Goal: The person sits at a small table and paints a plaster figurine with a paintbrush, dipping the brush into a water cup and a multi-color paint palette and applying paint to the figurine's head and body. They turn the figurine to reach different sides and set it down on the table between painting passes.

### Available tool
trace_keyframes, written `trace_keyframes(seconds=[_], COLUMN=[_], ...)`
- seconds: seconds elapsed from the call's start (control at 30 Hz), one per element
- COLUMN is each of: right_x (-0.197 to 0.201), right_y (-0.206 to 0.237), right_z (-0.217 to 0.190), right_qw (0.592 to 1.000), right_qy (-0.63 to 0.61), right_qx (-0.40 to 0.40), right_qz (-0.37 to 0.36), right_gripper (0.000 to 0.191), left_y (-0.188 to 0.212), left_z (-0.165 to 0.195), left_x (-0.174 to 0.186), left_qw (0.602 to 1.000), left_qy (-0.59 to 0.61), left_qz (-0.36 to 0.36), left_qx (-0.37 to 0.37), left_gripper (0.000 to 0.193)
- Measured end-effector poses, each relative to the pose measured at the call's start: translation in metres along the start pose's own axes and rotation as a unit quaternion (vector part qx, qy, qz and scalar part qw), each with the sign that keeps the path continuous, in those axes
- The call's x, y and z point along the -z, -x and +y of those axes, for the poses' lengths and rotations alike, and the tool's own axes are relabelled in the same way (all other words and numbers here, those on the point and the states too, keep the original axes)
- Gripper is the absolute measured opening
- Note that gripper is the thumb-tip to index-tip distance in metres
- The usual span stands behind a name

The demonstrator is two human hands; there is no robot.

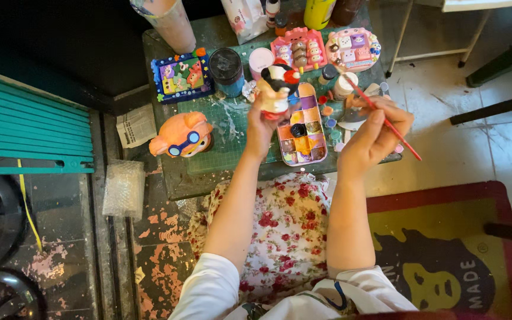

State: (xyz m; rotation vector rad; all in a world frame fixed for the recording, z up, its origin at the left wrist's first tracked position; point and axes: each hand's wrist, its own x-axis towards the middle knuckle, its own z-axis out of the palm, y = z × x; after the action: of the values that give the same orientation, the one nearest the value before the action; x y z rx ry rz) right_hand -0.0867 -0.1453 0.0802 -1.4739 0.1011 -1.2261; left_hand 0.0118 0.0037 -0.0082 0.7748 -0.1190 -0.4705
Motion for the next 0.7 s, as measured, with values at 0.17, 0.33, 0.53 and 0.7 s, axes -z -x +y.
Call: trace_keyframes(seconds=[0.17,0.33,0.53,0.7], right_x=[0.007,0.006,0.001,0.000], right_y=[-0.004,-0.005,-0.001,0.001], right_z=[-0.003,-0.005,-0.005,-0.003], right_qw=[0.994,0.995,0.987,0.986], right_qy=[-0.081,-0.025,0.005,0.000], right_qx=[-0.073,-0.061,-0.086,-0.104], right_qz=[0.006,-0.075,-0.138,-0.127], right_gripper=[0.022,0.019,0.015,0.011], left_y=[0.006,0.008,0.010,0.011], left_z=[-0.016,-0.013,-0.006,-0.004], left_x=[0.013,0.010,-0.002,-0.006], left_qw=[0.932,0.911,0.897,0.884], left_qy=[-0.302,-0.345,-0.378,-0.403], left_qz=[-0.011,-0.036,-0.030,-0.034], left_qx=[-0.202,-0.224,-0.226,-0.233], left_gripper=[0.068,0.063,0.068,0.064])
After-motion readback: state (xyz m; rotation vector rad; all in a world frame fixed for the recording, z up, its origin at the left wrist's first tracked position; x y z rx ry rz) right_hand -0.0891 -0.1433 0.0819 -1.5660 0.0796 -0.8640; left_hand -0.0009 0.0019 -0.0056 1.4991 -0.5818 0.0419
